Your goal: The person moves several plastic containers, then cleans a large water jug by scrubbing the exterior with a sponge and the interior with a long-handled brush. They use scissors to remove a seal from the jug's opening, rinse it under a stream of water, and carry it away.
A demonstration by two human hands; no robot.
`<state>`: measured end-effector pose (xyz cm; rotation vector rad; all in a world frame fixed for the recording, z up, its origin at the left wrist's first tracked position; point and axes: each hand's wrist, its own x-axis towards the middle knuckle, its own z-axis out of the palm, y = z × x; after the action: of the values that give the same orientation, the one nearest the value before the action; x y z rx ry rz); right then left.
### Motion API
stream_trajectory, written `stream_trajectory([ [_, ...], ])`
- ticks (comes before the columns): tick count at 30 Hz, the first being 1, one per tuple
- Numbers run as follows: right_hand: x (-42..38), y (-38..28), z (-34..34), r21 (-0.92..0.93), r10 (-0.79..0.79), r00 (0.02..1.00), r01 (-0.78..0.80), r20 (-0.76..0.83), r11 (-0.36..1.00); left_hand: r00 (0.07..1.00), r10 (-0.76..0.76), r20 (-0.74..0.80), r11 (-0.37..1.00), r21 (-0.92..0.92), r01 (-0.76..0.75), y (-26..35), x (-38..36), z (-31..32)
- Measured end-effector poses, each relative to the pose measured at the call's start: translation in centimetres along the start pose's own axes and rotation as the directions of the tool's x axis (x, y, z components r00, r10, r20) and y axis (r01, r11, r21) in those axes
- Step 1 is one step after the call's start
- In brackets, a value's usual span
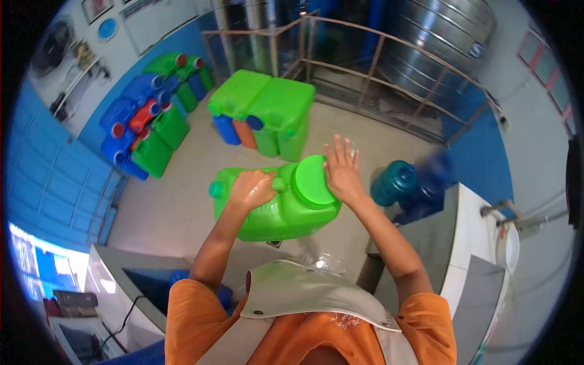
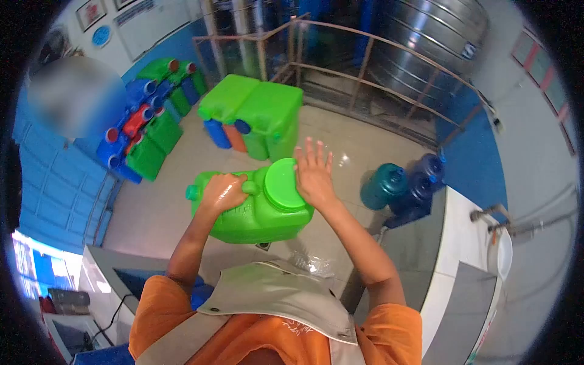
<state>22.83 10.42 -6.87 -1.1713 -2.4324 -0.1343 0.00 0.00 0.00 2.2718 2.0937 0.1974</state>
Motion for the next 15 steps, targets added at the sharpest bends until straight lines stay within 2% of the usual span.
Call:
stream_trajectory([
  [1,-0.6,-1.4,-2.0,-0.388,-0.231,0.972,0.231,0.047,0.892,0.999,-0.017,0.045,1.0,-0.003,0.017,0.6,-1.0,0.4],
  [2,-0.8,-2.3,-4.0,-0.372,-0.267,0.961,0.273,0.068,0.887,0.996,-0.034,0.083,0.999,-0.007,0.035,1.2,-1.8,0.8],
  [3,7.3,-8.1,-1.1,-0.122,-0.342,0.937,0.349,0.072,0.929,0.998,-0.068,0.01,0.996,0.063,0.067,-8.1,0.5,-0.7],
  [4,7.1,-10.5,-0.7,0.176,-0.42,0.89,0.391,0.176,0.903,0.997,-0.083,-0.009,0.994,0.069,0.083,-9.4,-1.1,-0.1],
  [5,7.3,-11.3,0.0,0.17,-0.454,0.867,0.426,0.203,0.889,0.994,-0.093,-0.064,0.994,0.046,0.096,-9.8,-1.3,1.2],
  [7,8.3,-15.7,2.3,0.173,-0.322,0.89,0.279,0.323,0.945,0.986,-0.149,-0.07,0.983,0.096,0.156,-12.9,-3.9,1.6],
  [8,9.5,-16.2,3.5,0.183,-0.355,0.878,0.31,0.323,0.933,0.98,-0.168,-0.105,0.976,0.12,0.18,-14.0,-4.3,2.3],
  [10,11.5,-16.6,5.7,0.23,-0.58,0.772,0.533,0.262,0.814,0.972,-0.23,-0.059,0.966,0.106,0.235,-16.0,-4.4,2.6],
  [11,13.1,-16.9,6.6,0.247,-0.61,0.75,0.559,0.257,0.791,0.967,-0.254,-0.012,0.962,0.104,0.254,-17.2,-4.4,2.5],
  [13,16.3,-17.6,8.0,0.365,-0.801,0.557,0.714,0.22,0.597,0.951,-0.308,-0.023,0.946,0.103,0.309,-19.4,-4.1,2.1],
  [15,18.5,-18.7,9.8,0.359,-0.812,0.544,0.73,0.21,0.582,0.938,-0.343,-0.043,0.933,0.098,0.346,-21.3,-3.1,1.8],
])
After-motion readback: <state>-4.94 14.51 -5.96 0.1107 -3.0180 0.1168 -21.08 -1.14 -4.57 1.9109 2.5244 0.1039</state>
